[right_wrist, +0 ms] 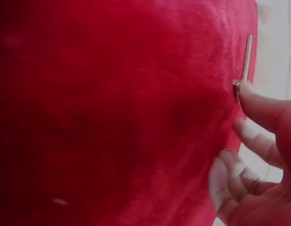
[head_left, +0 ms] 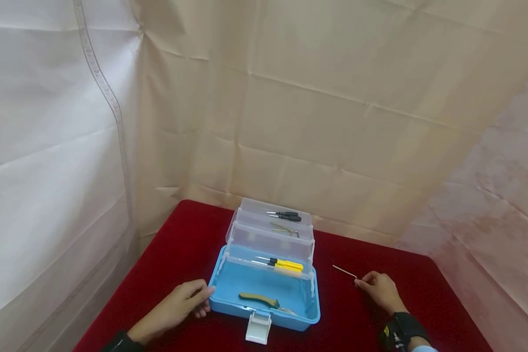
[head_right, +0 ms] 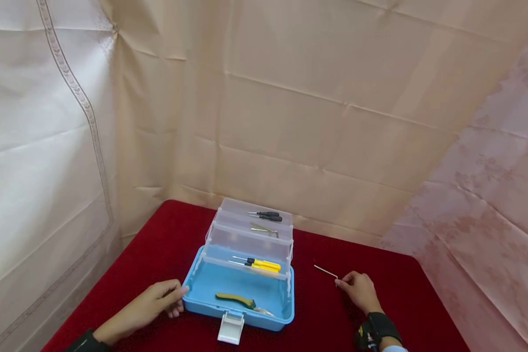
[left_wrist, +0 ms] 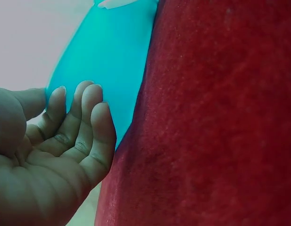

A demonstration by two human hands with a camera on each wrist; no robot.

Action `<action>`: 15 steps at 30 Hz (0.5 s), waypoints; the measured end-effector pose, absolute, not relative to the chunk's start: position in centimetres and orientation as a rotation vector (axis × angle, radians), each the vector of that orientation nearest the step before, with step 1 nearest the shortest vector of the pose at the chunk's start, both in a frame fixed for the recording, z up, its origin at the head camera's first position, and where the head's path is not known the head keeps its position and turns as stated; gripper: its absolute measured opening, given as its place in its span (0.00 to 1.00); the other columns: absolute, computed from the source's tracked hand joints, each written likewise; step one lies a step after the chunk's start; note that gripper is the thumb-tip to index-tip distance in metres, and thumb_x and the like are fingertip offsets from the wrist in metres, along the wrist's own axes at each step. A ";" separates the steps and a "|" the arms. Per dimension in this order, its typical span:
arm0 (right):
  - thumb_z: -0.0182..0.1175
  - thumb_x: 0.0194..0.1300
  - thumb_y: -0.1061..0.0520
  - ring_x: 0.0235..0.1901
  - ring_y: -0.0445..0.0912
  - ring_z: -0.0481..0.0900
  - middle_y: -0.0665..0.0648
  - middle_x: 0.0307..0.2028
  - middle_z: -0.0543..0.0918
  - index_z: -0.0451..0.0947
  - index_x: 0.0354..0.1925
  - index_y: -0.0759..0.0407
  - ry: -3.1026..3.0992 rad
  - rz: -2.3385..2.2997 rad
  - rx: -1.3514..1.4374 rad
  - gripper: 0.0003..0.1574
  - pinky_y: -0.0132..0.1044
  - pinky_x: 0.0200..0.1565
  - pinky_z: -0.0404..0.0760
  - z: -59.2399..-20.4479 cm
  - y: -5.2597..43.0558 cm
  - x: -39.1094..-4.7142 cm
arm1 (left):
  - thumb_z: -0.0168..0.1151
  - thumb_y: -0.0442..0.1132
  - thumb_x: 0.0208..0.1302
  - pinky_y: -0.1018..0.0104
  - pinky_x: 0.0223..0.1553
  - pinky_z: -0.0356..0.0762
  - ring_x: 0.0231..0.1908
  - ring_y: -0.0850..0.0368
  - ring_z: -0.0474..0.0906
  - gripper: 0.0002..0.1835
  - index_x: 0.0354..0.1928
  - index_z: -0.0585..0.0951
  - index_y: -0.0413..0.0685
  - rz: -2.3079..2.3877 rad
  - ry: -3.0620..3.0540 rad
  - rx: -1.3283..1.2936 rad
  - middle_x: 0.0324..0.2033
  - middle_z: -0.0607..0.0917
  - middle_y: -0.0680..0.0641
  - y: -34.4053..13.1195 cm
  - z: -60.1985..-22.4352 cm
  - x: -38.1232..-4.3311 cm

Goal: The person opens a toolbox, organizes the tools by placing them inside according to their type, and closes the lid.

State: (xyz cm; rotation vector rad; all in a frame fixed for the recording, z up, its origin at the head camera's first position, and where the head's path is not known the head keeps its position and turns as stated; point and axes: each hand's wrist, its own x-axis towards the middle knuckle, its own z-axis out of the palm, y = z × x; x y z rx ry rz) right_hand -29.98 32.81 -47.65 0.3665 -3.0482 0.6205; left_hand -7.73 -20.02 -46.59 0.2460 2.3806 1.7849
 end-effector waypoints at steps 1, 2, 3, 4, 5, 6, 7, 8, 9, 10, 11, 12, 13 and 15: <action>0.63 0.63 0.39 0.34 0.50 0.79 0.53 0.33 0.81 0.80 0.39 0.62 -3.027 0.647 0.366 0.27 0.47 0.36 0.75 -47.8 32.8 -30.1 | 0.50 0.54 0.74 0.61 0.32 0.80 0.30 0.53 0.80 0.21 0.36 0.74 0.41 1.789 2.381 0.240 0.30 0.82 0.45 -20.1 -46.5 -7.8; 0.63 0.63 0.39 0.33 0.48 0.79 0.53 0.32 0.82 0.79 0.40 0.62 -3.002 0.665 0.370 0.26 0.46 0.36 0.76 -47.9 32.6 -30.2 | 0.50 0.55 0.74 0.61 0.32 0.80 0.30 0.53 0.80 0.21 0.36 0.74 0.41 1.793 2.381 0.234 0.30 0.82 0.45 -20.1 -46.5 -7.8; 0.63 0.63 0.39 0.33 0.48 0.79 0.52 0.32 0.82 0.79 0.41 0.61 -2.992 0.681 0.371 0.27 0.45 0.35 0.75 -47.9 32.4 -30.2 | 0.50 0.55 0.74 0.61 0.33 0.80 0.30 0.53 0.80 0.22 0.37 0.74 0.41 1.800 2.375 0.229 0.30 0.82 0.45 -20.1 -46.4 -7.9; 0.63 0.63 0.39 0.33 0.47 0.78 0.52 0.32 0.82 0.79 0.42 0.61 -2.985 0.686 0.381 0.27 0.44 0.34 0.75 -47.9 32.1 -30.3 | 0.50 0.55 0.74 0.61 0.33 0.80 0.30 0.53 0.80 0.22 0.37 0.74 0.41 1.803 2.371 0.228 0.30 0.82 0.45 -20.1 -46.4 -7.9; 0.64 0.63 0.40 0.33 0.47 0.78 0.52 0.32 0.81 0.79 0.43 0.61 -2.984 0.692 0.393 0.26 0.44 0.34 0.75 -47.9 31.8 -30.3 | 0.50 0.55 0.74 0.62 0.33 0.80 0.30 0.53 0.80 0.22 0.37 0.74 0.41 1.806 2.365 0.228 0.30 0.82 0.46 -20.1 -46.5 -8.0; 0.64 0.63 0.41 0.32 0.46 0.76 0.52 0.32 0.80 0.79 0.43 0.61 -2.992 0.696 0.393 0.25 0.43 0.33 0.74 -47.8 31.5 -30.2 | 0.50 0.55 0.74 0.62 0.33 0.80 0.30 0.53 0.80 0.22 0.37 0.74 0.41 1.808 2.358 0.231 0.30 0.82 0.46 -20.1 -46.5 -8.0; 0.65 0.63 0.43 0.32 0.46 0.76 0.51 0.31 0.80 0.79 0.42 0.60 -3.009 0.706 0.394 0.22 0.42 0.34 0.73 -47.7 31.2 -30.1 | 0.50 0.55 0.74 0.62 0.33 0.80 0.31 0.53 0.80 0.22 0.37 0.74 0.40 1.808 2.353 0.235 0.30 0.82 0.46 -20.0 -46.6 -8.1; 0.65 0.63 0.46 0.31 0.45 0.75 0.50 0.30 0.80 0.80 0.40 0.59 -3.033 0.723 0.395 0.18 0.41 0.34 0.72 -47.6 30.8 -30.1 | 0.50 0.55 0.74 0.62 0.33 0.80 0.31 0.53 0.80 0.22 0.37 0.74 0.40 1.809 2.346 0.237 0.30 0.82 0.46 -20.0 -46.7 -8.1; 0.66 0.63 0.48 0.31 0.44 0.74 0.50 0.28 0.80 0.80 0.38 0.58 -3.060 0.742 0.392 0.14 0.40 0.33 0.71 -47.5 30.5 -30.0 | 0.51 0.54 0.74 0.62 0.33 0.80 0.31 0.53 0.80 0.22 0.37 0.74 0.40 1.812 2.337 0.238 0.30 0.82 0.46 -19.9 -46.7 -8.1; 0.65 0.63 0.51 0.30 0.43 0.75 0.49 0.27 0.80 0.80 0.35 0.57 -3.078 0.756 0.389 0.11 0.39 0.33 0.71 -47.3 30.3 -29.9 | 0.51 0.54 0.74 0.62 0.33 0.80 0.30 0.53 0.80 0.21 0.37 0.74 0.40 1.816 2.332 0.238 0.30 0.82 0.46 -19.8 -46.7 -8.2; 0.66 0.63 0.53 0.29 0.43 0.75 0.48 0.26 0.80 0.80 0.34 0.57 -3.097 0.790 0.369 0.08 0.38 0.33 0.71 -47.1 30.0 -29.8 | 0.51 0.54 0.74 0.62 0.33 0.80 0.30 0.53 0.80 0.21 0.37 0.74 0.40 1.821 2.325 0.237 0.30 0.82 0.45 -19.8 -46.8 -8.2; 0.66 0.62 0.54 0.29 0.42 0.76 0.48 0.24 0.81 0.79 0.33 0.57 -3.114 0.814 0.348 0.07 0.38 0.33 0.71 -47.0 29.8 -29.7 | 0.51 0.54 0.73 0.61 0.33 0.80 0.30 0.53 0.80 0.21 0.37 0.74 0.39 1.827 2.320 0.235 0.30 0.82 0.45 -19.7 -46.7 -8.2; 0.66 0.62 0.55 0.29 0.42 0.77 0.48 0.24 0.82 0.79 0.32 0.57 -3.129 0.843 0.322 0.07 0.37 0.33 0.72 -46.8 29.6 -29.7 | 0.51 0.54 0.73 0.61 0.33 0.80 0.30 0.53 0.80 0.22 0.38 0.74 0.39 1.831 2.318 0.232 0.30 0.82 0.45 -19.7 -46.7 -8.3; 0.67 0.60 0.54 0.28 0.43 0.77 0.49 0.23 0.82 0.79 0.31 0.58 -3.144 0.868 0.290 0.09 0.37 0.32 0.73 -46.5 29.3 -29.6 | 0.51 0.55 0.73 0.61 0.33 0.80 0.30 0.52 0.80 0.22 0.38 0.74 0.40 1.838 2.316 0.227 0.30 0.82 0.45 -19.6 -46.7 -8.3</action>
